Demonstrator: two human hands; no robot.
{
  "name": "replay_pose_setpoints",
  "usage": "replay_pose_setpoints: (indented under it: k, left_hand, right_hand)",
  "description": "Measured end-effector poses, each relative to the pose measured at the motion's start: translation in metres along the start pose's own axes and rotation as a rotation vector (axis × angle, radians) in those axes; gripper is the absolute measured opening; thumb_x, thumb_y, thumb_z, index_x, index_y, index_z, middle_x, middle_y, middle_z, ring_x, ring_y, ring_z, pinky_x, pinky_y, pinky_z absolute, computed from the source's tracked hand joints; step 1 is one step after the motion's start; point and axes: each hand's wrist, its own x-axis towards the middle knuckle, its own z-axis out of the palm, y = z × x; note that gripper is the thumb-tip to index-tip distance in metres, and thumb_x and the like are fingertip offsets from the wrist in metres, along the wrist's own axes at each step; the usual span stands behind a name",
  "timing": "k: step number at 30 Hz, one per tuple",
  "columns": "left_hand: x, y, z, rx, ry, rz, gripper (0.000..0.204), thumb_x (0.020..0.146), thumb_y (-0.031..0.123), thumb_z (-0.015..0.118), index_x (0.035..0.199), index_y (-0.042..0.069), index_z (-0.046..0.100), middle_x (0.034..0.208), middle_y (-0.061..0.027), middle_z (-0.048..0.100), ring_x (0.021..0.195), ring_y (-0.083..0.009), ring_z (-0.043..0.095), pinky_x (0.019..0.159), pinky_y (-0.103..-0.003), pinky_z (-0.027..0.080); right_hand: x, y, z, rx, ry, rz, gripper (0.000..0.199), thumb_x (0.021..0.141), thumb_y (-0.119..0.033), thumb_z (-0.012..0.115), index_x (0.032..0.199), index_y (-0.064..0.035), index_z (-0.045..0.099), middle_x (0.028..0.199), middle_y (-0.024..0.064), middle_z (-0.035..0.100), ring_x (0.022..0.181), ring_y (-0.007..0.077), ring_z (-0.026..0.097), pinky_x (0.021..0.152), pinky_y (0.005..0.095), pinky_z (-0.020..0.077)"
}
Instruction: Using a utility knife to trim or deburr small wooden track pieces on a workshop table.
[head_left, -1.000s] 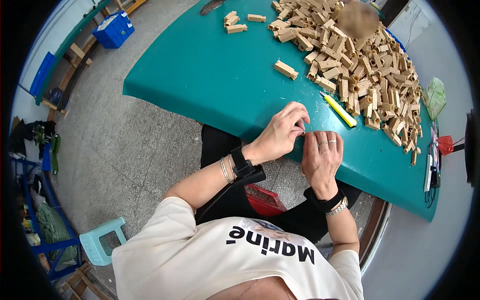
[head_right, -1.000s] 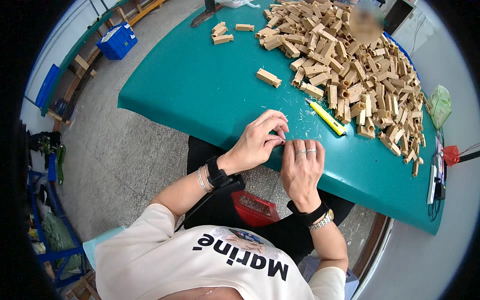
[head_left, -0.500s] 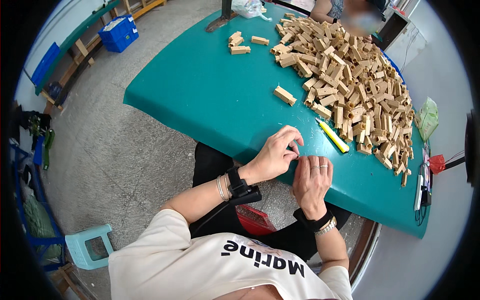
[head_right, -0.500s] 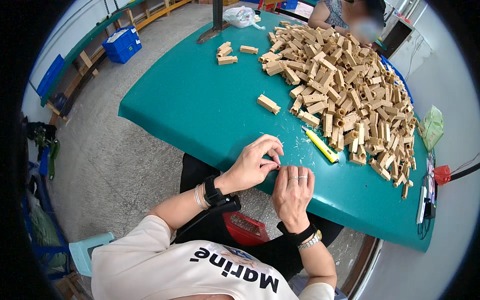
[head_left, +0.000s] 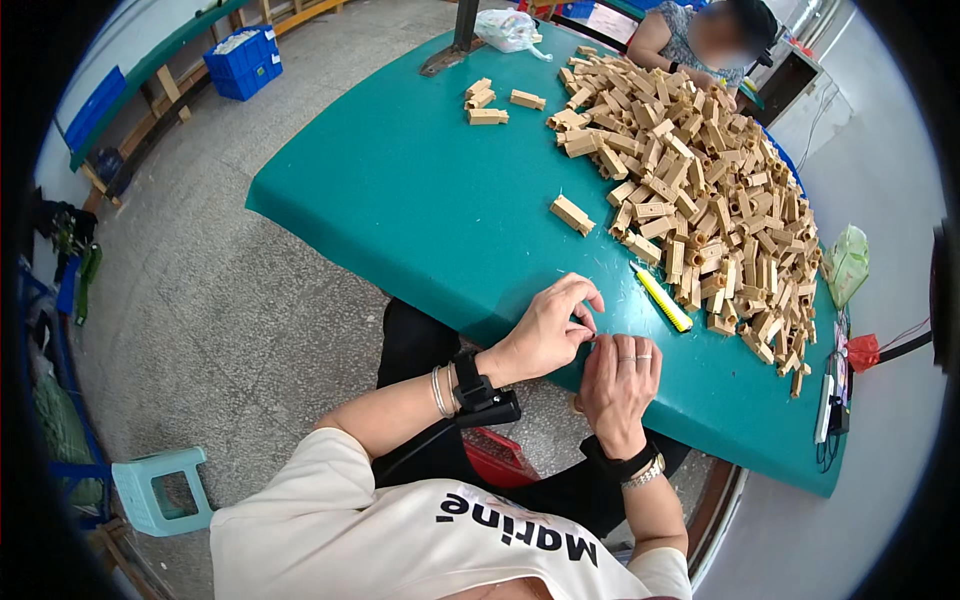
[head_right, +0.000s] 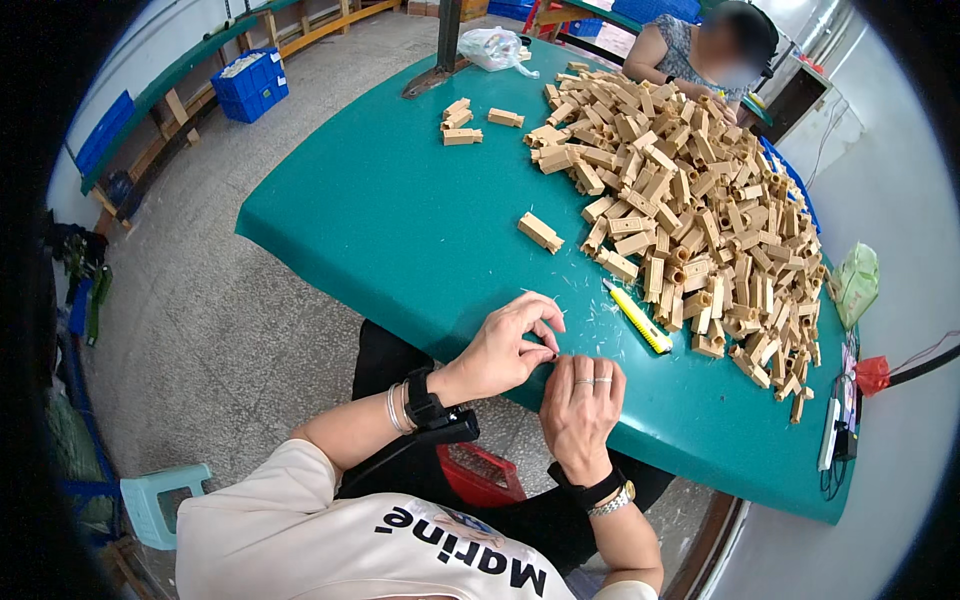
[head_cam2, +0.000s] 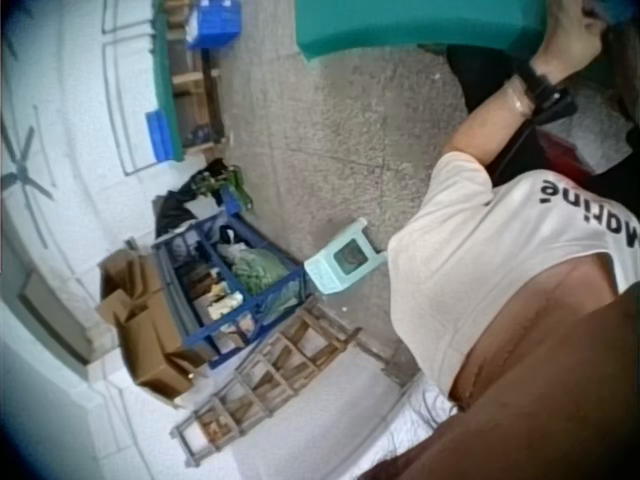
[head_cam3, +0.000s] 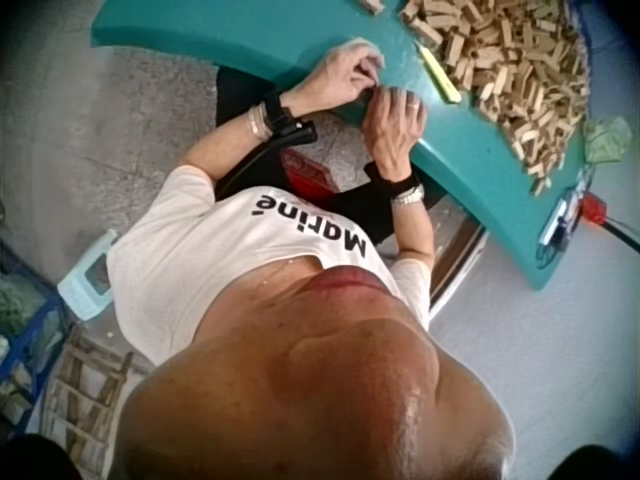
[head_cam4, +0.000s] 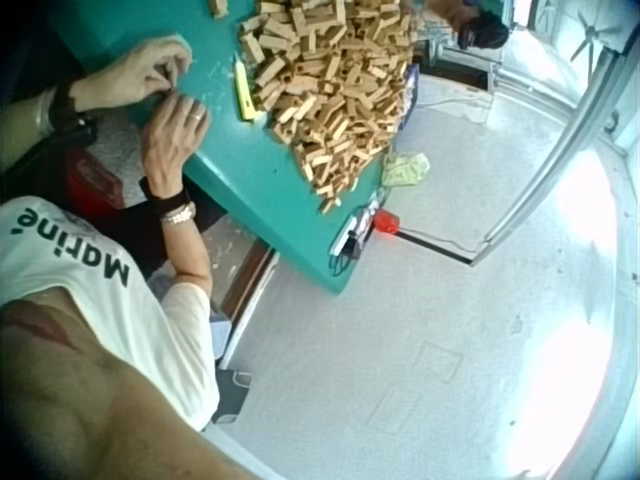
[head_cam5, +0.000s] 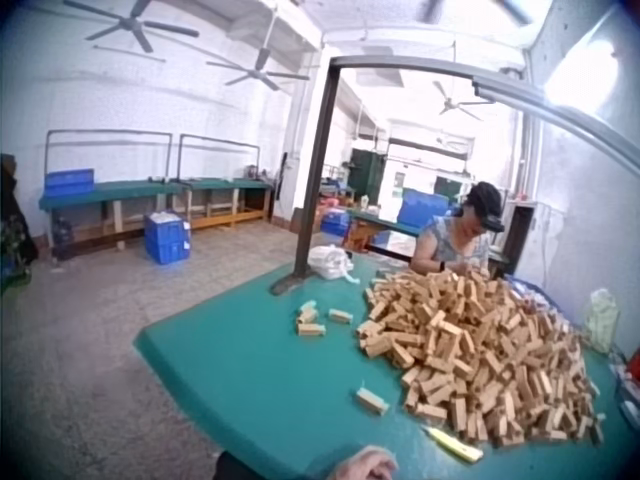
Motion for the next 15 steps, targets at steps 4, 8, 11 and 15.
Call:
replay_pose_setpoints:
  k: [4, 8, 11, 15]
  left_hand:
    - [-0.0001, 0.0013, -0.0004, 0.006, 0.000, 0.002, 0.028, 0.074, -0.019, 0.055, 0.097, -0.004, 0.053, 0.105, -0.0139, 0.053, 0.078, -0.0237, 0.067, 0.068, -0.032, 0.054]
    - [0.0002, 0.0027, 0.0001, 0.027, 0.003, 0.020, 0.028, 0.074, -0.019, 0.054, 0.097, -0.004, 0.053, 0.105, -0.0140, 0.053, 0.077, -0.0238, 0.067, 0.068, -0.032, 0.054]
    - [0.0013, 0.0031, -0.0005, 0.045, 0.001, 0.028, 0.028, 0.073, -0.018, 0.054, 0.098, -0.004, 0.053, 0.105, -0.0143, 0.053, 0.077, -0.0237, 0.066, 0.069, -0.033, 0.054]
    - [0.0018, 0.0024, -0.0005, 0.063, -0.002, 0.028, 0.028, 0.074, -0.018, 0.055, 0.097, -0.004, 0.053, 0.105, -0.0144, 0.053, 0.078, -0.0236, 0.066, 0.069, -0.033, 0.054]
  right_hand:
    - [0.0010, -0.0010, -0.0007, -0.012, -0.016, 0.003, 0.022, 0.077, -0.002, 0.065, 0.097, 0.0048, 0.061, 0.089, 0.0148, 0.056, 0.086, 0.0312, 0.056, 0.082, 0.0444, 0.0465]
    - [0.0017, -0.0001, -0.0013, -0.015, -0.034, 0.000, 0.023, 0.076, -0.002, 0.065, 0.098, 0.0050, 0.061, 0.089, 0.0150, 0.056, 0.086, 0.0315, 0.056, 0.083, 0.0450, 0.0462]
    - [0.0027, 0.0003, -0.0017, -0.012, -0.037, -0.003, 0.022, 0.077, -0.002, 0.065, 0.098, 0.0049, 0.061, 0.090, 0.0152, 0.056, 0.086, 0.0316, 0.056, 0.084, 0.0452, 0.0459]
    - [0.0028, 0.0005, -0.0005, -0.012, -0.048, 0.010, 0.020, 0.079, -0.003, 0.063, 0.097, 0.0042, 0.061, 0.090, 0.0151, 0.056, 0.086, 0.0316, 0.056, 0.084, 0.0451, 0.0458]
